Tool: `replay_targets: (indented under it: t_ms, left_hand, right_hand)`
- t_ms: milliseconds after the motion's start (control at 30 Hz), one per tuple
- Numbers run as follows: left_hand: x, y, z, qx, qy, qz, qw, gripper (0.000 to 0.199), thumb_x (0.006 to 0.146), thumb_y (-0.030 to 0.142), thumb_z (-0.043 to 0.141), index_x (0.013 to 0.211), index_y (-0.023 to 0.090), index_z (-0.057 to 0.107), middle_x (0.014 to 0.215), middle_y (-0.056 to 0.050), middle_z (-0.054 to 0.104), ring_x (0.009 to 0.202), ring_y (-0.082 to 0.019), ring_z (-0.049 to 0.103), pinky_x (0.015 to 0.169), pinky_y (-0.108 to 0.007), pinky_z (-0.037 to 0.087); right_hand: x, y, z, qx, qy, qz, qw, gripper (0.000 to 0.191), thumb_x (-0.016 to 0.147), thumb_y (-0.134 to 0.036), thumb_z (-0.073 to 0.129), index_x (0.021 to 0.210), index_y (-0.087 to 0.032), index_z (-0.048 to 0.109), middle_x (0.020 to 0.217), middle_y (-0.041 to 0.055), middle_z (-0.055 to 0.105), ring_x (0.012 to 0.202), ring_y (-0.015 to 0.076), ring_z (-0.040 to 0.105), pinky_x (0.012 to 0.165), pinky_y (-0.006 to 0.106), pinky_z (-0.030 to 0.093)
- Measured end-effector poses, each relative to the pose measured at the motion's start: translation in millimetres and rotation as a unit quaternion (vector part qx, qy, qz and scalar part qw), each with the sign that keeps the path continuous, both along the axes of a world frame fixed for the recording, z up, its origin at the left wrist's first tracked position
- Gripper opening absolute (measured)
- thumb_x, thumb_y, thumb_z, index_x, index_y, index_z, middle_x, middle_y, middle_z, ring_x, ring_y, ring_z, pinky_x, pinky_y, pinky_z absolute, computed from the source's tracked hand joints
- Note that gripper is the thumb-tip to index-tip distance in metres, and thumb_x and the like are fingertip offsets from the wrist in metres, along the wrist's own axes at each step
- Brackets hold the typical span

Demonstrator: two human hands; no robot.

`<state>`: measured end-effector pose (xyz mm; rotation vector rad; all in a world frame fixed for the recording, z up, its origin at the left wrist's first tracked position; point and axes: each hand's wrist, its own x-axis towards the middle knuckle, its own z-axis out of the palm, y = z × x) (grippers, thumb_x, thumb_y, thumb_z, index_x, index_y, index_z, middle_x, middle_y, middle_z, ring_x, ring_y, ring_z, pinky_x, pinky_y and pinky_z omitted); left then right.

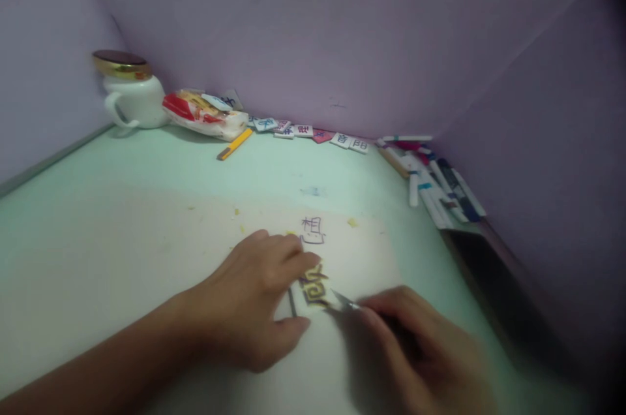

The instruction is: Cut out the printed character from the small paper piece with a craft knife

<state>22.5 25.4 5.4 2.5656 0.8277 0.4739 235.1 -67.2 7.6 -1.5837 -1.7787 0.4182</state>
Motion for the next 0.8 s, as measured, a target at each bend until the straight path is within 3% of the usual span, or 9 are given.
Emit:
replay_targets:
  t_ms: [133, 267, 400, 500, 800]
  left_hand:
    - [-0.3, -0.1, -0.9, -0.003, 0.014, 0.01, 1.0, 0.057, 0.075, 0.046, 0.069, 0.124, 0.02, 0.054, 0.107, -0.009, 0.058, 0.088, -0.026, 0.055, 0.085, -0.046, 0.044]
    - [-0.5, 0.5, -0.4, 0.005, 0.019, 0.006, 1.0, 0.052, 0.077, 0.039, 0.065, 0.124, 0.02, 0.053, 0.108, -0.01, 0.058, 0.089, -0.026, 0.054, 0.083, -0.043, 0.044]
    - [1.0, 2.0, 4.0, 0.008, 0.021, -0.008, 1.0, 0.042, 0.074, 0.029, 0.059, 0.114, 0.018, 0.058, 0.1, -0.008, 0.058, 0.079, -0.022, 0.052, 0.074, -0.038, 0.042]
    - [2.2, 2.9, 6.7, 0.011, 0.028, -0.015, 0.999, 0.045, 0.069, 0.021, 0.056, 0.114, 0.018, 0.058, 0.101, -0.007, 0.057, 0.079, -0.022, 0.052, 0.073, -0.037, 0.042]
    - [1.7, 4.0, 5.5, 0.02, 0.023, -0.021, 0.999, 0.047, 0.069, 0.021, 0.053, 0.115, 0.018, 0.058, 0.105, -0.008, 0.057, 0.08, -0.021, 0.053, 0.074, -0.038, 0.043]
  right_hand:
    - [-4.2, -0.6, -1.2, 0.008, 0.017, -0.034, 0.999, 0.019, 0.091, -0.031, 0.054, 0.077, -0.024, 0.065, 0.065, -0.0009, 0.066, 0.052, 0.0127, 0.06, 0.046, 0.022, 0.046]
    - [-3.5, -0.9, 1.1, -0.003, 0.027, -0.049, 0.998, 0.019, 0.091, -0.033, 0.055, 0.077, -0.024, 0.066, 0.066, -0.0004, 0.065, 0.053, 0.0134, 0.06, 0.046, 0.023, 0.046]
    - [4.2, 0.9, 2.8, -0.003, -0.02, -0.013, 1.0, 0.014, 0.09, -0.028, 0.056, 0.08, -0.024, 0.066, 0.07, -0.0008, 0.064, 0.053, 0.0118, 0.057, 0.047, 0.024, 0.042]
    - [7.7, 2.9, -0.4, 0.007, -0.043, 0.018, 0.999, 0.014, 0.09, -0.025, 0.056, 0.082, -0.022, 0.066, 0.07, -0.0001, 0.063, 0.054, 0.0117, 0.056, 0.05, 0.026, 0.042]
    - [4.8, 4.4, 1.6, 0.011, -0.075, 0.056, 0.996, 0.015, 0.088, -0.022, 0.056, 0.08, -0.018, 0.068, 0.069, 0.002, 0.064, 0.056, 0.0131, 0.057, 0.052, 0.026, 0.043]
